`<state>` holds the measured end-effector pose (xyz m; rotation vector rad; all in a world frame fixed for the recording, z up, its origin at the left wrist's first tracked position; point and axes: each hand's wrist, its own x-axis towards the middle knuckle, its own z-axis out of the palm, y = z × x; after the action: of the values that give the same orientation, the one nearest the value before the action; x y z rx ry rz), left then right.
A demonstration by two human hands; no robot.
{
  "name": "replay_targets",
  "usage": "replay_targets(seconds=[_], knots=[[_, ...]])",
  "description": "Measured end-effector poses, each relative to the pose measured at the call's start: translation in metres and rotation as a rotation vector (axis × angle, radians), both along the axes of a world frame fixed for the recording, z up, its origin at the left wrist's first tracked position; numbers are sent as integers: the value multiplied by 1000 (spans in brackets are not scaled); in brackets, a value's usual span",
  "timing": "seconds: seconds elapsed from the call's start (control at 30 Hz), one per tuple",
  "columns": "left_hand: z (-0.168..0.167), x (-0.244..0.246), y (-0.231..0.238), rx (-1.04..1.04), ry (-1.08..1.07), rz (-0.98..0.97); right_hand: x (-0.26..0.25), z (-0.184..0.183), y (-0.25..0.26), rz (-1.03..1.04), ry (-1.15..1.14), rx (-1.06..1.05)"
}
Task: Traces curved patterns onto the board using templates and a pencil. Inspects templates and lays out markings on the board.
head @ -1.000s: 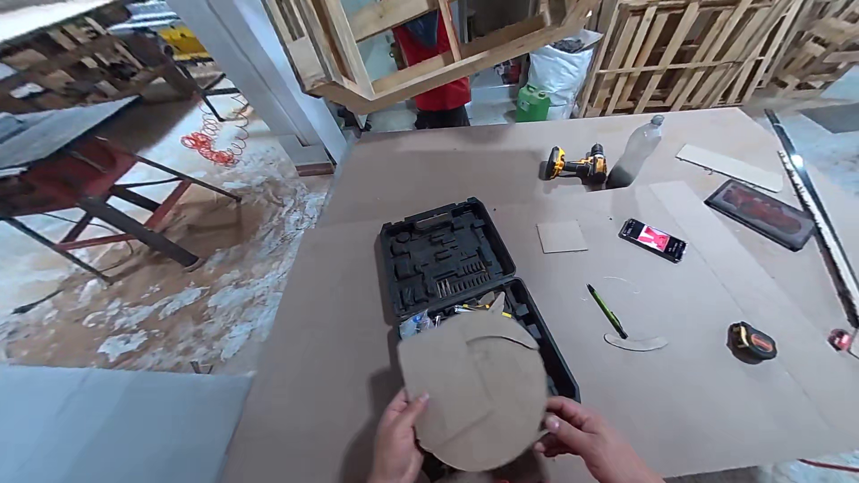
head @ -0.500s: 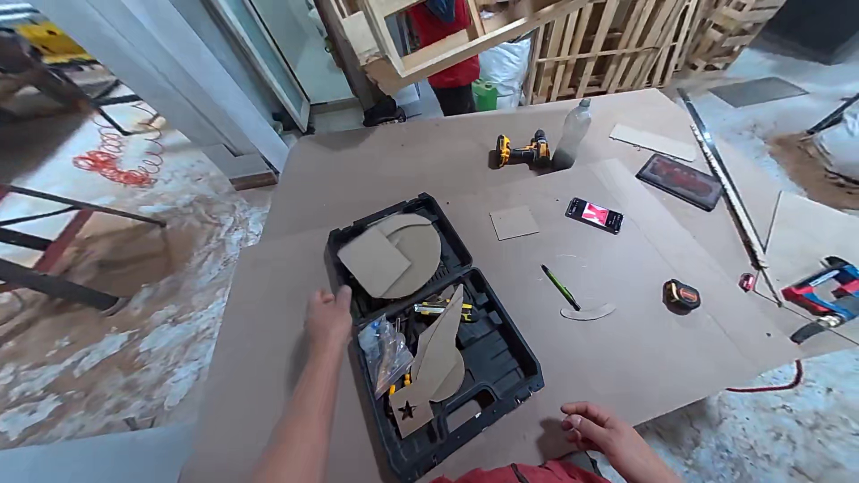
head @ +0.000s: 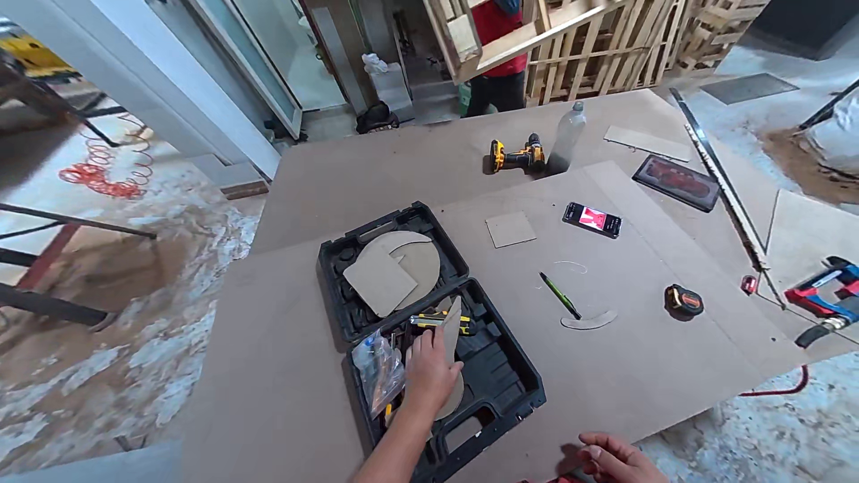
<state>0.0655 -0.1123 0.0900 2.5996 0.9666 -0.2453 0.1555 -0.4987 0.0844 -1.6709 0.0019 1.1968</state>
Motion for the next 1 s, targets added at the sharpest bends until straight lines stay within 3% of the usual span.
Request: replay_targets(seconds=[0.17,0.23,0.37,0.43,0.57,0.63,0.73,0.83,0.9,1.0], knots=[[-23,-25,-52,228,-272,-212,12,-1,7,-3,-3,-7],[-17,-34,-53,243,-350,-154,19,-1,17,-3,8,-9],[23,-51,-16,-61,-486,300,32,3,40,31,-17,-9],[38,-62,13,-205,-663,596,35,4,51,48,-39,29],[38,-85,63,-478,-1098,996,38,11,75,102,-64,88],[39,-95,72,-594,-1178,1109,38,14,85,128,-65,112],[37,-108,70,-777,-1168,1148,32,13,94,170,-56,140],[32,-117,55,-983,-1108,980,24,11,104,219,-47,157],[29,-124,47,-1027,-1093,911,20,12,109,248,-41,152],[27,-143,44,-1029,-1145,1005,12,13,119,331,-209,95]])
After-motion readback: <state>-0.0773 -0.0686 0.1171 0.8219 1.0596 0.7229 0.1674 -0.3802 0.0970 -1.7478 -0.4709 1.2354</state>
